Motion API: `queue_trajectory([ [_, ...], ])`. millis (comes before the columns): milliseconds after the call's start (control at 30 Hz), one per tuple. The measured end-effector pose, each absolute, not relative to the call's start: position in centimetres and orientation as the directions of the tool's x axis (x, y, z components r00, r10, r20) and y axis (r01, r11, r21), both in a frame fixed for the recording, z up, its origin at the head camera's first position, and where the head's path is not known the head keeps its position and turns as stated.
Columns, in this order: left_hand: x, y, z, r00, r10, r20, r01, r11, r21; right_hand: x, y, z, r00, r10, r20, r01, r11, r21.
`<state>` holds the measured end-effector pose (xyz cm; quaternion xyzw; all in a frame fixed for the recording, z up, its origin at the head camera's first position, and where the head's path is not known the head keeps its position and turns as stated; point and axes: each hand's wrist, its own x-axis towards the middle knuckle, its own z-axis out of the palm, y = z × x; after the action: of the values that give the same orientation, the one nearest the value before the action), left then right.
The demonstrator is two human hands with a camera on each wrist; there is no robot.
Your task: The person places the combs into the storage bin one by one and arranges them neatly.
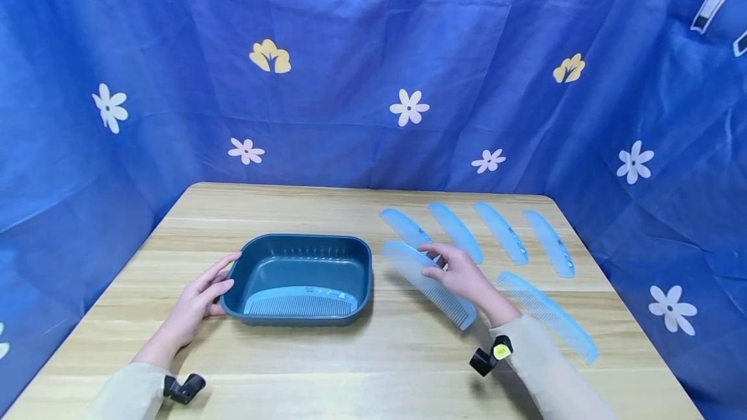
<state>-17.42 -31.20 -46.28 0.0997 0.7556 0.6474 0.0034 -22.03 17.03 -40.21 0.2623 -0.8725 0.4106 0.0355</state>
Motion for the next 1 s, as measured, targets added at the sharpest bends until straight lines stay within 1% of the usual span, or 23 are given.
queue_trajectory([
  [267,-17.3,-31.0,-46.0,-0.984,0.137,0.112,0.135,0.175,0.975,-22.6,14.9,-39.0,-0.85,-0.441,0.287,-0.505,0.527,-0.684],
  [500,-17.2,-31.1,-45.9,-0.983,0.149,0.111,0.133,0.148,0.98,-23.1,13.0,-38.2,-0.841,-0.446,0.306,-0.523,0.524,-0.672],
  [733,-17.3,-31.2,-46.0,-0.982,0.145,0.117,0.14,0.162,0.977,-23.8,10.9,-37.4,-0.836,-0.477,0.271,-0.511,0.497,-0.701],
  [1000,-17.2,-31.3,-46.1,-0.984,0.138,0.114,0.137,0.173,0.975,-24.1,8.4,-36.6,-0.808,-0.537,0.244,-0.538,0.499,-0.679],
])
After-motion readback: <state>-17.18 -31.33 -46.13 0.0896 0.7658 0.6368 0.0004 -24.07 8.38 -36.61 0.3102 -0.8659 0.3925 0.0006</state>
